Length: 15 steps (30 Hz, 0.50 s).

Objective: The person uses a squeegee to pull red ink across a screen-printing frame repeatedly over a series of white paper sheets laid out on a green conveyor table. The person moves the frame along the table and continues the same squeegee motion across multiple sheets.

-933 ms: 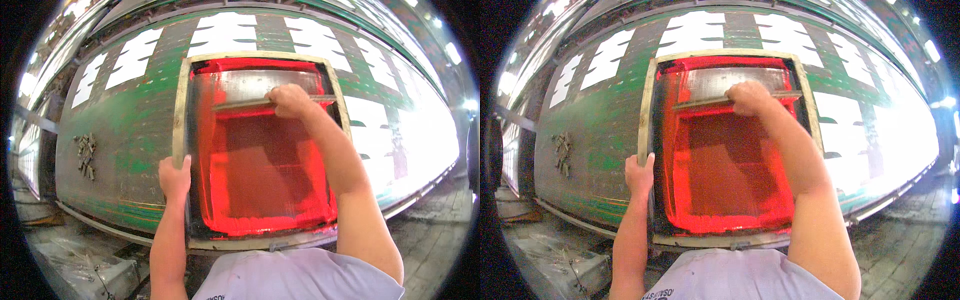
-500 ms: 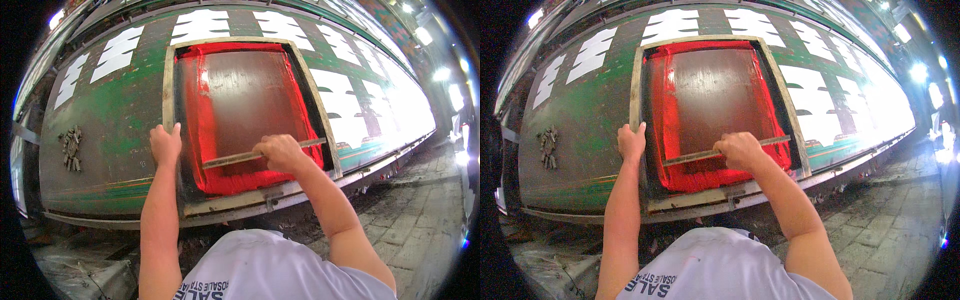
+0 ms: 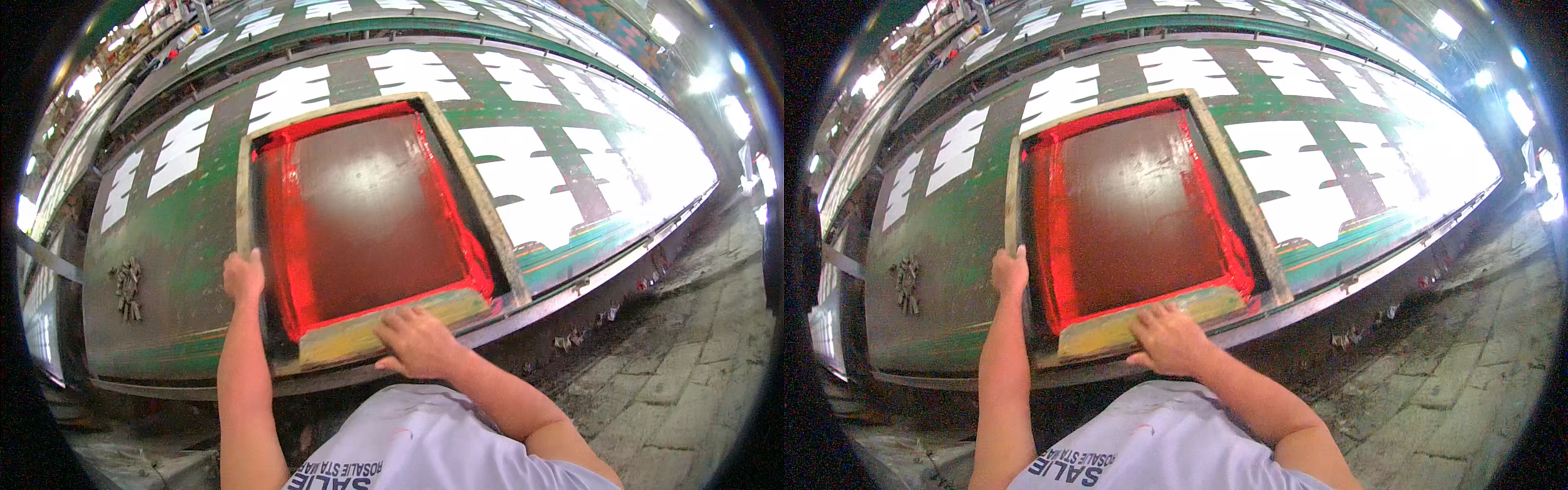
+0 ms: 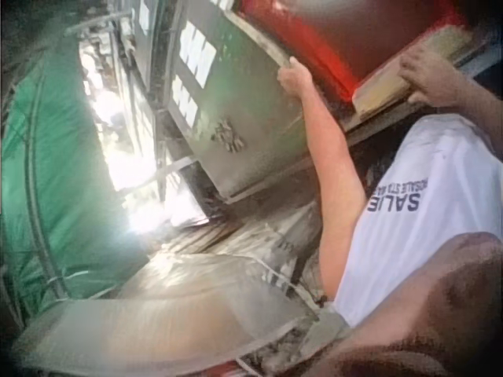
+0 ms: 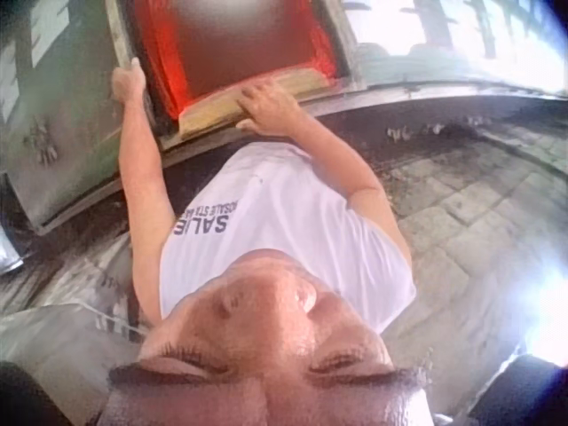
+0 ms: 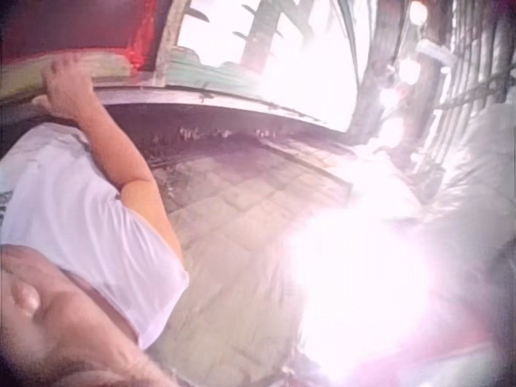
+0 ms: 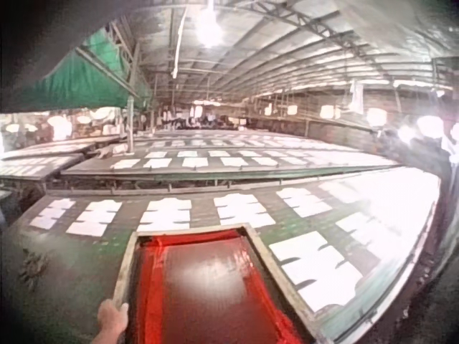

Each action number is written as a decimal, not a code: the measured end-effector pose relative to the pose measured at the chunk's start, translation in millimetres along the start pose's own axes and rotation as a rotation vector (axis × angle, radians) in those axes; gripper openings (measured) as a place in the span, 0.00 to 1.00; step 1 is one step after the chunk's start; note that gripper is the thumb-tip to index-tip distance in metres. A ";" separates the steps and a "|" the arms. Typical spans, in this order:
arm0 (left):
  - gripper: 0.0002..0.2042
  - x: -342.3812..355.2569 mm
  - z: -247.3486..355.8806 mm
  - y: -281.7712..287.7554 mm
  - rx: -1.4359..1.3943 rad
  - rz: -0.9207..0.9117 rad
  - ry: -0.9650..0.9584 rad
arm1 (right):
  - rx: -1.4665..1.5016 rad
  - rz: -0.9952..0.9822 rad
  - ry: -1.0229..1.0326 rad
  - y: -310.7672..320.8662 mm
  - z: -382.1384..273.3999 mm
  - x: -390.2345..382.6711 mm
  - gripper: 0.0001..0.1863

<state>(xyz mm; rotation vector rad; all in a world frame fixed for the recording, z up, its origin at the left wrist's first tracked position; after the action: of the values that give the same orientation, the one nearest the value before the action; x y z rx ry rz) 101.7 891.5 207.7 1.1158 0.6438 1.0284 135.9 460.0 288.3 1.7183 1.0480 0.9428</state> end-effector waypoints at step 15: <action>0.30 4.4 1.0 -7.8 0.154 0.041 0.020 | 0.011 0.329 -0.696 75.8 276.7 -58.2 0.38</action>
<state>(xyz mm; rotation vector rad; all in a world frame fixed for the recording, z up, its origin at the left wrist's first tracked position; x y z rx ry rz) 107.0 894.4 201.1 1.2589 0.7283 1.0393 383.7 306.3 262.6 2.0441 0.3212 0.4521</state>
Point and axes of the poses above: each hand's wrist, its own x-axis towards the middle knuckle, its own y-axis out of the back of the hand, z = x × y, the point moved 6 cm from there along x, towards the middle knuckle
